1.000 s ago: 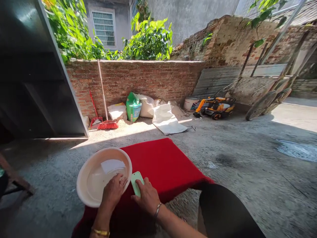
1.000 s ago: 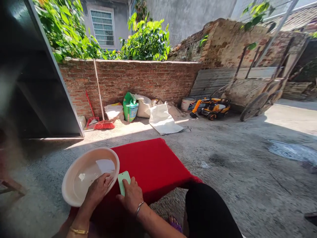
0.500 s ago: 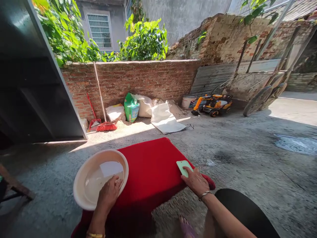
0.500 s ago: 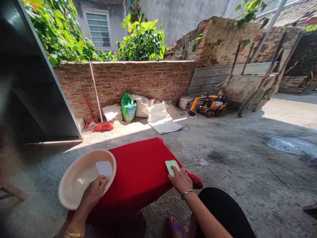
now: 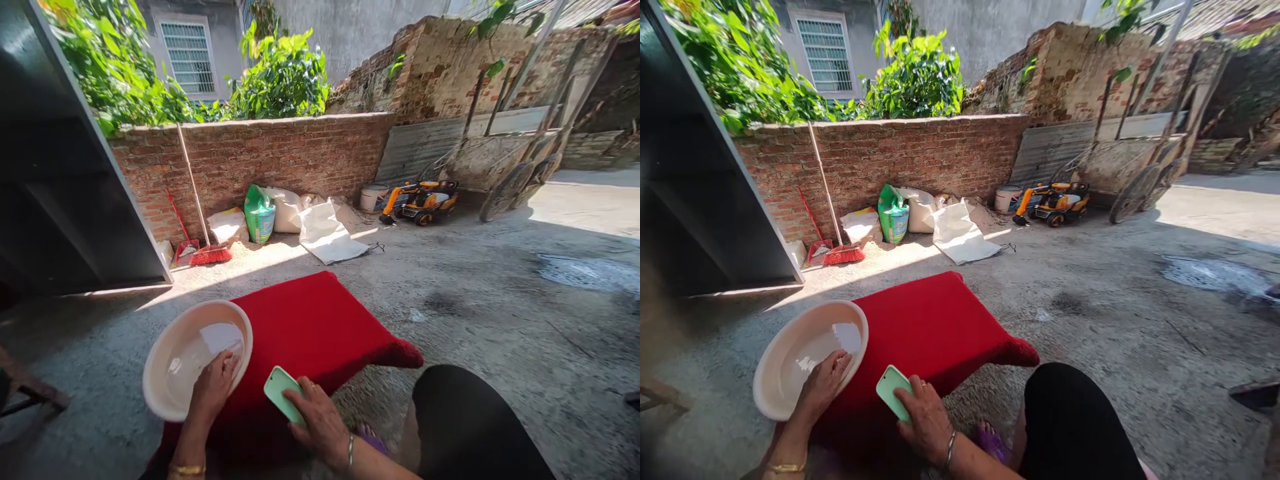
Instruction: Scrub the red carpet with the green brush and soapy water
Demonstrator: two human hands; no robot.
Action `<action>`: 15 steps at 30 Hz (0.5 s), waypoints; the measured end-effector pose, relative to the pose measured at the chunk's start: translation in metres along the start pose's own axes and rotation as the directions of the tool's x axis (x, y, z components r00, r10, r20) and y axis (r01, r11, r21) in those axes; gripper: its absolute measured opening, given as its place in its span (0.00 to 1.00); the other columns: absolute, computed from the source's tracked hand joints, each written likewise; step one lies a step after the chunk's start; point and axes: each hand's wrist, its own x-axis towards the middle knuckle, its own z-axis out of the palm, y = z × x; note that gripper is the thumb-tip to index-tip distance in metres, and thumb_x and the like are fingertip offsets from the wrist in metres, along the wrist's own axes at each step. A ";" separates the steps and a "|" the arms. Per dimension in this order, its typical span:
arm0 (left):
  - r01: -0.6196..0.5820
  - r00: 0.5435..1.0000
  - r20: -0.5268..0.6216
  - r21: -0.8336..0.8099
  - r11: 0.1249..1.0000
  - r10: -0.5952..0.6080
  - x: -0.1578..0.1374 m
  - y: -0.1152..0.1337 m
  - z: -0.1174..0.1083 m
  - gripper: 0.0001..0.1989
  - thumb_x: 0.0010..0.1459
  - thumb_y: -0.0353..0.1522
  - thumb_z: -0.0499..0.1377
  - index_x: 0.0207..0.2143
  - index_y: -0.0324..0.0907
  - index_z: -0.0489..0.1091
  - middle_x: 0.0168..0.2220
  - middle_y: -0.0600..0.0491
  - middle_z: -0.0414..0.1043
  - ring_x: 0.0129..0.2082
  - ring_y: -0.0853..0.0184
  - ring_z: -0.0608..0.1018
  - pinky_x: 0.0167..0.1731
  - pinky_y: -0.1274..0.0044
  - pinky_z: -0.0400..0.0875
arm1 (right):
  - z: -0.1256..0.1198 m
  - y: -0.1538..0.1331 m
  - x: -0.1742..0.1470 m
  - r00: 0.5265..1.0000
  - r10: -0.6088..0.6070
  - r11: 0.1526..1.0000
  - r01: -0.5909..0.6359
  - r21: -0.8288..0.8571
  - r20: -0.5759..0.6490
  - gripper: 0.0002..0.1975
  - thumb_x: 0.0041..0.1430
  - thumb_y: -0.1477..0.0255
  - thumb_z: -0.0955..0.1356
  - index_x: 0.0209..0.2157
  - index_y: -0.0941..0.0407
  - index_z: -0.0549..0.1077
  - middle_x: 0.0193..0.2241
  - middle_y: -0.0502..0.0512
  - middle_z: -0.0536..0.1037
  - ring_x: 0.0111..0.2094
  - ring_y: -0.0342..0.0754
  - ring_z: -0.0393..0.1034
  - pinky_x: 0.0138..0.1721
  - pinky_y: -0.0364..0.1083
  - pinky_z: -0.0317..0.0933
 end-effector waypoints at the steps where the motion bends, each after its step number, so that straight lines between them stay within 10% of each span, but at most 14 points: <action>1: 0.002 1.000 -0.005 -0.005 1.000 -0.002 0.001 -0.002 0.001 0.24 0.85 0.35 0.48 0.60 0.47 0.85 0.59 0.45 0.92 0.60 0.59 0.91 0.54 0.76 0.79 | -0.001 0.005 0.000 1.000 0.005 1.000 -0.005 -0.022 -0.010 0.37 0.58 0.77 0.76 0.68 0.41 0.83 0.67 0.59 0.82 0.63 0.62 0.80 0.70 0.57 0.71; 9: -0.010 1.000 0.022 -0.011 1.000 0.010 0.006 -0.003 0.000 0.24 0.83 0.36 0.49 0.59 0.47 0.86 0.61 0.45 0.92 0.62 0.55 0.90 0.57 0.74 0.79 | -0.072 0.138 -0.030 0.906 0.306 0.942 -0.333 -0.048 -0.292 0.26 0.63 0.74 0.73 0.61 0.43 0.84 0.62 0.59 0.84 0.57 0.60 0.84 0.62 0.55 0.74; 15: 0.030 0.996 0.079 -0.021 0.999 -0.029 0.009 -0.006 -0.005 0.24 0.83 0.38 0.49 0.61 0.48 0.86 0.57 0.46 0.93 0.60 0.55 0.91 0.56 0.74 0.80 | -0.111 0.199 -0.046 0.591 0.715 0.688 -0.689 0.228 -0.372 0.20 0.68 0.65 0.73 0.60 0.46 0.80 0.61 0.64 0.82 0.55 0.62 0.85 0.54 0.55 0.76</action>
